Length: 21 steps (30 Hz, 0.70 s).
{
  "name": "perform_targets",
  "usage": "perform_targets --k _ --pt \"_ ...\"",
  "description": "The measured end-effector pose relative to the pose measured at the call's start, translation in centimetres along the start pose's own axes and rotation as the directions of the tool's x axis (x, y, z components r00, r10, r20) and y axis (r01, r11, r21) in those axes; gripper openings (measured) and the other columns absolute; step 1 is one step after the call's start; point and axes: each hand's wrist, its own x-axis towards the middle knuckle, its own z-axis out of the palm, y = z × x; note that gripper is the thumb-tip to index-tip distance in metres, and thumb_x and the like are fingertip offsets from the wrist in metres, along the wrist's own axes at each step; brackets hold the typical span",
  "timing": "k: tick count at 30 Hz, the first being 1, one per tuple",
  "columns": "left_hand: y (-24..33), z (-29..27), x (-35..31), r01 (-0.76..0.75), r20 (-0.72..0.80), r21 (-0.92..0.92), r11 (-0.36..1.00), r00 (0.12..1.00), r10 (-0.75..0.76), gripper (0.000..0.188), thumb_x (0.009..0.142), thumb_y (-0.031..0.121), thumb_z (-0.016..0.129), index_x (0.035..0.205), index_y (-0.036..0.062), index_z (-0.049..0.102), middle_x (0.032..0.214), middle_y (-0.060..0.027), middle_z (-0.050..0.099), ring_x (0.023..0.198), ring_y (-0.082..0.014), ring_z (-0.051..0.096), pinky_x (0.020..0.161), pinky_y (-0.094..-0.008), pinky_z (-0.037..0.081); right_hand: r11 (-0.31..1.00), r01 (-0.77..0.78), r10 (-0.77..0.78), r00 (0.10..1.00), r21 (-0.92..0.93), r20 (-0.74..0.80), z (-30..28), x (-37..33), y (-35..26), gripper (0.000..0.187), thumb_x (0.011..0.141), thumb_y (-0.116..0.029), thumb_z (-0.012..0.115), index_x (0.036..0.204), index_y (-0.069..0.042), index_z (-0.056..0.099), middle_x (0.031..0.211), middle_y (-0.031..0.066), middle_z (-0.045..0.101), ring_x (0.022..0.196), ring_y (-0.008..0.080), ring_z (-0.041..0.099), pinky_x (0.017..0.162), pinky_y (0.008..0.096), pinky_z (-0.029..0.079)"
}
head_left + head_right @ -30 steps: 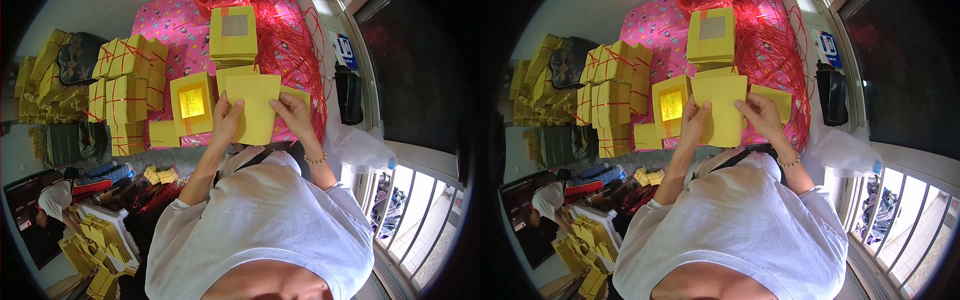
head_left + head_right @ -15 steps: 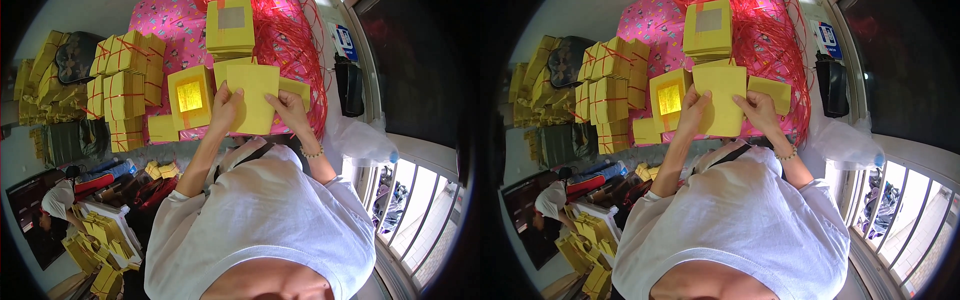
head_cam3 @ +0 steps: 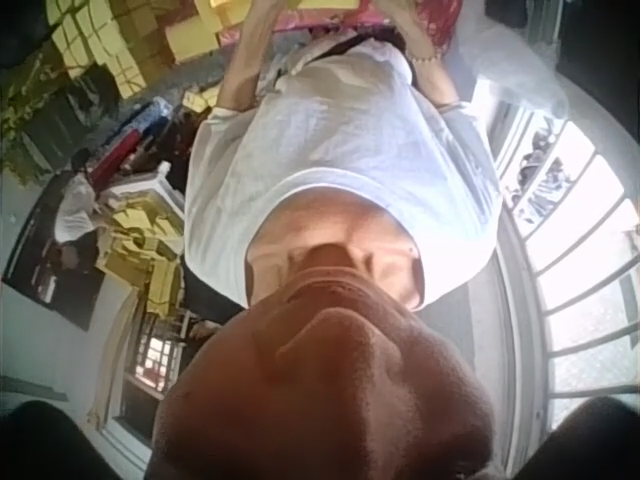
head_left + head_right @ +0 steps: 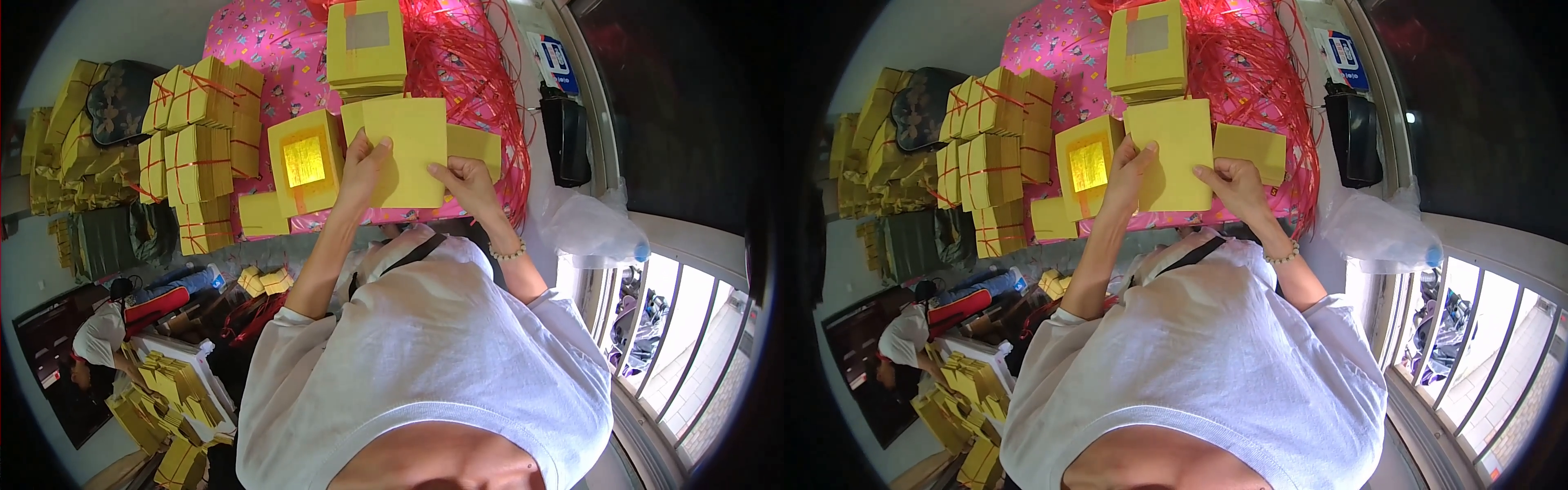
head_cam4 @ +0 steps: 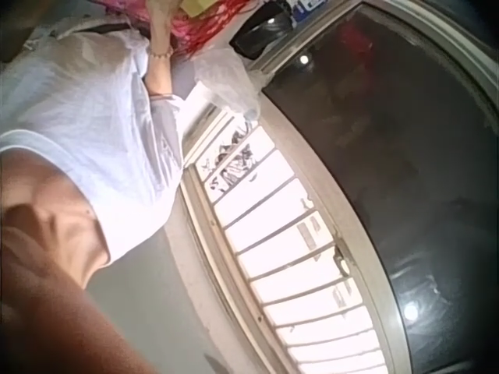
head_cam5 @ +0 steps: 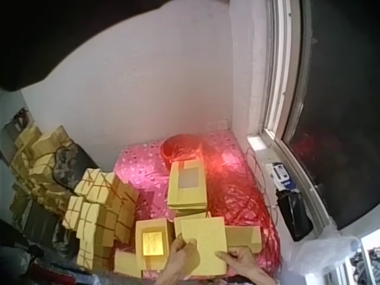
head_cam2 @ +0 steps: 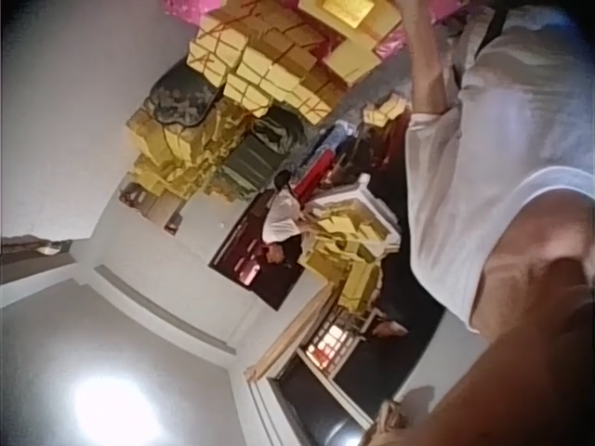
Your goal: Tying stacks of yellow joss paper with red plastic string to form bundles.
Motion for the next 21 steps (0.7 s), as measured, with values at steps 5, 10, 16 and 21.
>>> perform_targets --k 5,10,16,21 --pt "-0.5 -0.2 0.7 -0.024 -0.043 -0.051 0.998 0.999 0.022 0.027 0.093 0.008 0.050 0.120 0.0033 0.050 0.110 -0.0051 0.061 0.097 -0.0119 0.058 0.084 -0.0269 0.045 0.997 -0.021 0.025 0.998 0.079 -0.049 0.7 -0.8 0.5 0.024 0.089 -0.021 0.064 0.085 0.003 0.067 0.064 -0.0049 0.055 0.057 0.0012 0.040 0.048 0.0208 0.034" --pt "-0.5 0.5 0.7 -0.114 -0.112 0.039 0.993 0.987 0.118 0.027 0.093 0.008 0.050 0.120 0.0032 0.049 0.108 -0.0044 0.061 0.096 -0.0109 0.058 0.083 -0.0259 0.045 0.984 -0.024 0.041 0.995 0.179 -0.095 1.4 -1.6 0.8 0.021 0.090 -0.020 0.063 0.088 0.001 0.066 0.073 -0.0020 0.061 0.057 0.0035 0.049 0.053 0.0202 0.043" --pt "-1.1 0.7 1.8 -0.113 -0.040 0.182 0.977 0.992 0.122 0.028 0.092 0.008 0.051 0.119 0.0010 0.048 0.103 -0.0036 0.061 0.091 -0.0092 0.057 0.078 -0.0241 0.044 0.958 -0.097 0.119 0.991 0.269 -0.067 0.2 -1.9 1.6 0.017 0.089 -0.016 0.063 0.097 -0.001 0.062 0.085 0.0026 0.064 0.070 0.0088 0.062 0.065 0.0209 0.053" --pt "-1.6 0.8 5.4 -0.047 0.307 0.425 0.904 0.947 -0.095 0.029 0.089 0.013 0.057 0.115 0.0003 0.052 0.099 -0.0049 0.062 0.089 -0.0104 0.057 0.074 -0.0251 0.045 0.931 0.015 0.084 0.964 0.366 -0.253 -3.6 -0.5 1.7 0.024 0.088 -0.012 0.063 0.109 -0.004 0.053 0.094 0.0043 0.063 0.075 0.0108 0.064 0.065 0.0230 0.055"
